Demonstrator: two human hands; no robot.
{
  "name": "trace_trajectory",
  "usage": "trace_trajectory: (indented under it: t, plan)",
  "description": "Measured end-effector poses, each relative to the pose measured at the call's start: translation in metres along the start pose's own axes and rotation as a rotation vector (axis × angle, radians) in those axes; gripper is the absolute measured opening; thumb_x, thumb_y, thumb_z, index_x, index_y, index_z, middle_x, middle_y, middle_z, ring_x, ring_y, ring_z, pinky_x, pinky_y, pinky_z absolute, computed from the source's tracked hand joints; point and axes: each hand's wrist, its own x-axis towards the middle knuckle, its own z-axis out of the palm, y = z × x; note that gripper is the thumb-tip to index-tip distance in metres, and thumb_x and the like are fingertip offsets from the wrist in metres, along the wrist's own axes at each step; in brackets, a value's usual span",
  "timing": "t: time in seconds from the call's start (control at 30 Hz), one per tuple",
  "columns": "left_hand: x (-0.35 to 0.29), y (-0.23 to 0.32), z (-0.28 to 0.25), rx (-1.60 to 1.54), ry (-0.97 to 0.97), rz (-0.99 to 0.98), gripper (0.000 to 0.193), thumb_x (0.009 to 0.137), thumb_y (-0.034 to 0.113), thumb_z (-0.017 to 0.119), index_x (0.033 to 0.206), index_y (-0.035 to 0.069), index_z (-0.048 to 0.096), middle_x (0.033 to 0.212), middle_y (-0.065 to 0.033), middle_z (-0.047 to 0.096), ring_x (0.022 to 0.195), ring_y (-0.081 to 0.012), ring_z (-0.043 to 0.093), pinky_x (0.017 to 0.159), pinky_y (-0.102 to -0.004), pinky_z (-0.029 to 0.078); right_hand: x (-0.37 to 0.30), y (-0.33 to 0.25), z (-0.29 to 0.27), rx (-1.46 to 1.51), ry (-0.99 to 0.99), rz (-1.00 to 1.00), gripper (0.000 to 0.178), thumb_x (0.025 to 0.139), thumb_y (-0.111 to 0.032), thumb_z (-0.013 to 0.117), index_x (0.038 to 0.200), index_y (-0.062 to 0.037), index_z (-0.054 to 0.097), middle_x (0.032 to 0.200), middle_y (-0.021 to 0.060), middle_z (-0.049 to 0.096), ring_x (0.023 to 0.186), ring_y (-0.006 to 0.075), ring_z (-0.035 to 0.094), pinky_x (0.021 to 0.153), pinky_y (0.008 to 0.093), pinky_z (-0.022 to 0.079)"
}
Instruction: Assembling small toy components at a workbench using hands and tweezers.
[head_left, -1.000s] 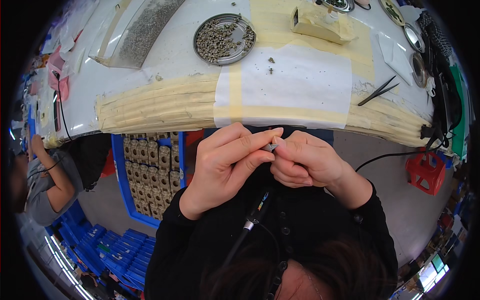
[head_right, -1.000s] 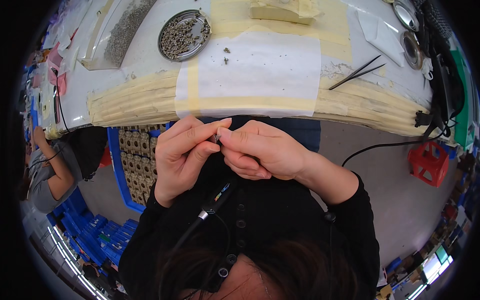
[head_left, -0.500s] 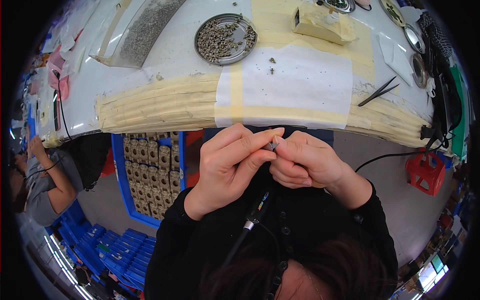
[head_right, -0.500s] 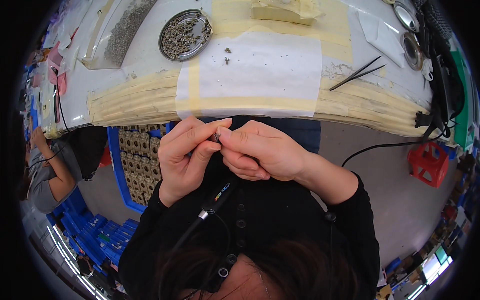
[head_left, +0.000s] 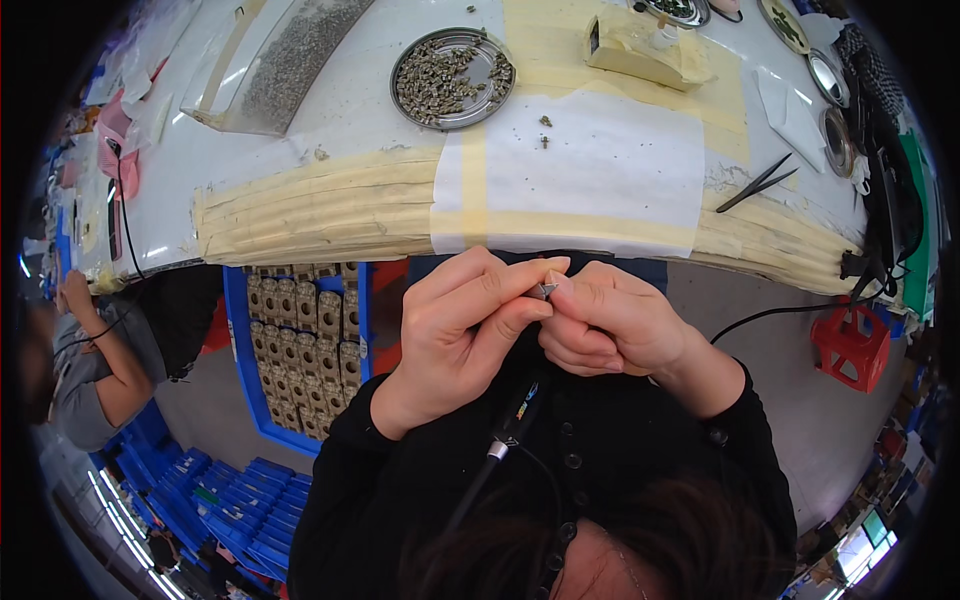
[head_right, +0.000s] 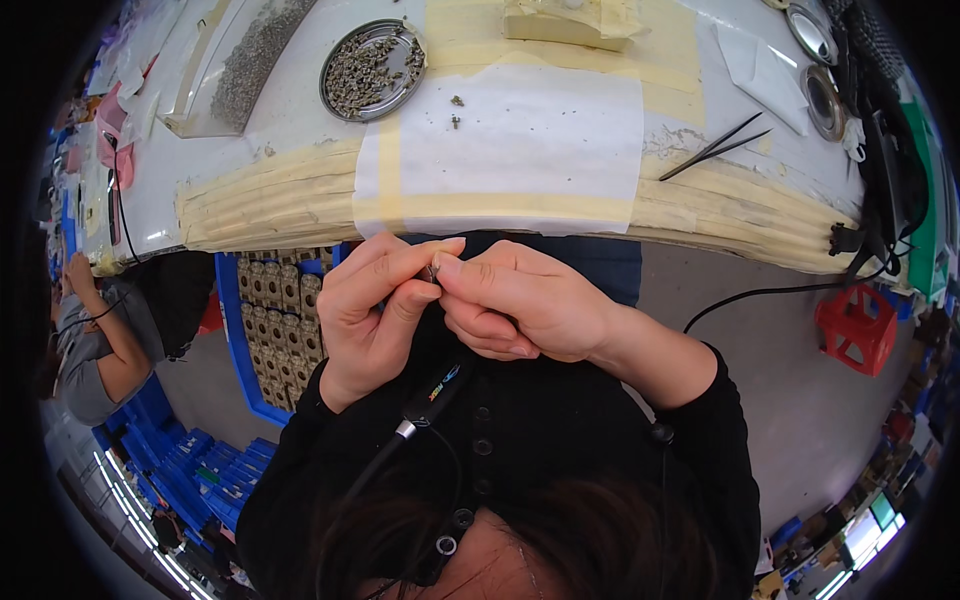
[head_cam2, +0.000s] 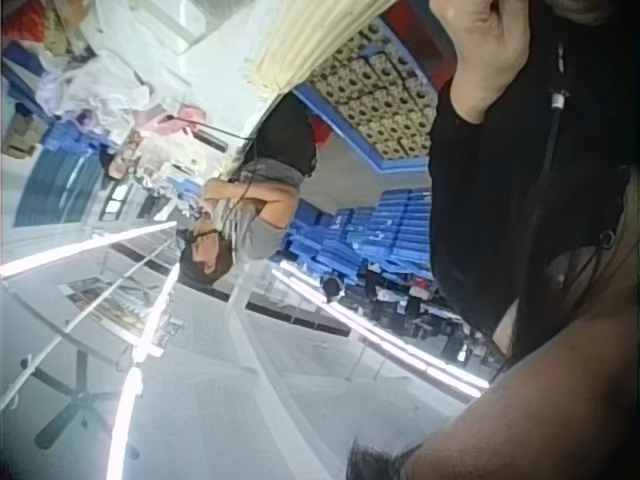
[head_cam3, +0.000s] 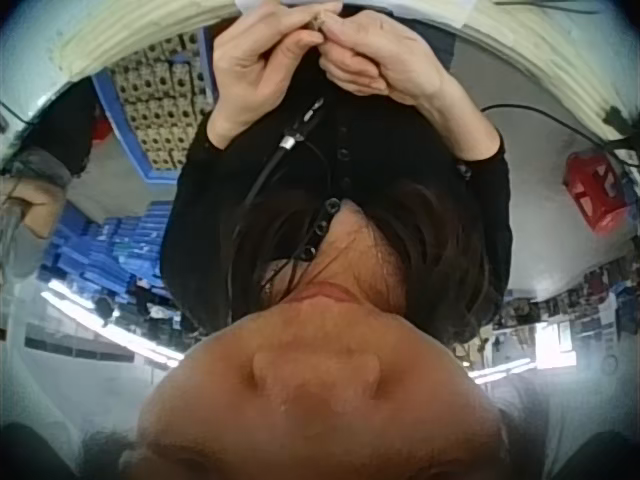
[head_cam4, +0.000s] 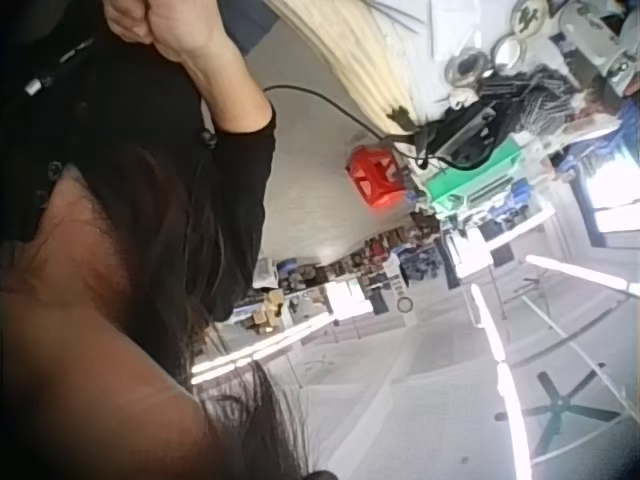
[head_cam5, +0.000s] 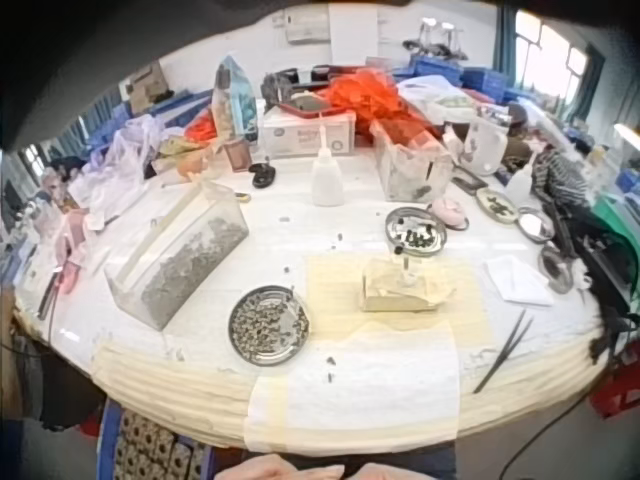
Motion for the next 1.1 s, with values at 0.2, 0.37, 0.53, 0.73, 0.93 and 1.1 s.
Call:
trace_trajectory:
  t: [0.2,0.37,0.53,0.73,0.93,1.1]
  plan:
    - [-0.0001,0.0006,-0.0014,0.0,-0.01,-0.013,0.027,0.079,0.007,0.066,0.106,0.001,0.066,0.066,-0.0052,0.053,0.057,-0.0127,0.049,0.053,-0.0241,0.04,0.0001,-0.0005,-0.0002,-0.012,0.001,0.003,0.056,0.1,-0.034,0.031,0.049,-0.01,0.035,0.044,-0.0006,0.035,0.037,0.0068,0.029,0.038,0.0202,0.026]
    - [0.0007,0.0032,-0.0041,0.044,-0.018,-0.026,0.029,0.078,0.007,0.067,0.107,0.002,0.066,0.065,-0.0047,0.051,0.057,-0.0126,0.049,0.051,-0.0244,0.039,0.0002,-0.0001,-0.0004,-0.022,0.017,-0.003,0.056,0.1,-0.035,0.032,0.05,-0.0102,0.036,0.045,-0.0009,0.035,0.036,0.0067,0.029,0.037,0.0205,0.025]
    - [0.0008,0.0033,-0.0041,0.098,-0.01,-0.016,0.03,0.077,0.008,0.068,0.107,0.004,0.066,0.064,-0.0044,0.05,0.056,-0.013,0.048,0.05,-0.0251,0.038,0.0,0.0006,-0.0025,-0.038,0.038,-0.001,0.055,0.099,-0.036,0.032,0.05,-0.0103,0.036,0.045,-0.0012,0.035,0.036,0.0066,0.03,0.037,0.0207,0.026]
    - [0.0018,0.003,-0.0046,0.133,-0.015,-0.005,0.03,0.077,0.008,0.069,0.107,0.004,0.066,0.064,-0.004,0.05,0.056,-0.0134,0.048,0.05,-0.0253,0.038,-0.0001,0.0011,-0.0048,-0.076,0.043,-0.001,0.056,0.099,-0.036,0.032,0.05,-0.0104,0.036,0.044,-0.0011,0.035,0.036,0.0067,0.031,0.037,0.0207,0.026]
    - [0.0014,0.0006,-0.0022,0.07,0.003,0.008,0.028,0.078,0.008,0.068,0.105,0.003,0.066,0.064,-0.0044,0.05,0.056,-0.0136,0.049,0.05,-0.0252,0.038,0.0007,0.0027,-0.0036,-0.082,0.01,-0.037,0.056,0.1,-0.036,0.031,0.05,-0.0101,0.036,0.044,-0.0009,0.035,0.037,0.007,0.03,0.038,0.0205,0.027]
    - [0.0005,0.0007,-0.0011,0.045,0.0,-0.016,0.026,0.079,0.007,0.067,0.105,0.003,0.066,0.065,-0.0047,0.051,0.057,-0.0132,0.049,0.051,-0.0249,0.039,0.0004,0.0035,-0.0035,-0.073,0.018,-0.033,0.056,0.1,-0.036,0.031,0.05,-0.0099,0.036,0.044,-0.0008,0.034,0.037,0.007,0.03,0.038,0.0204,0.027]
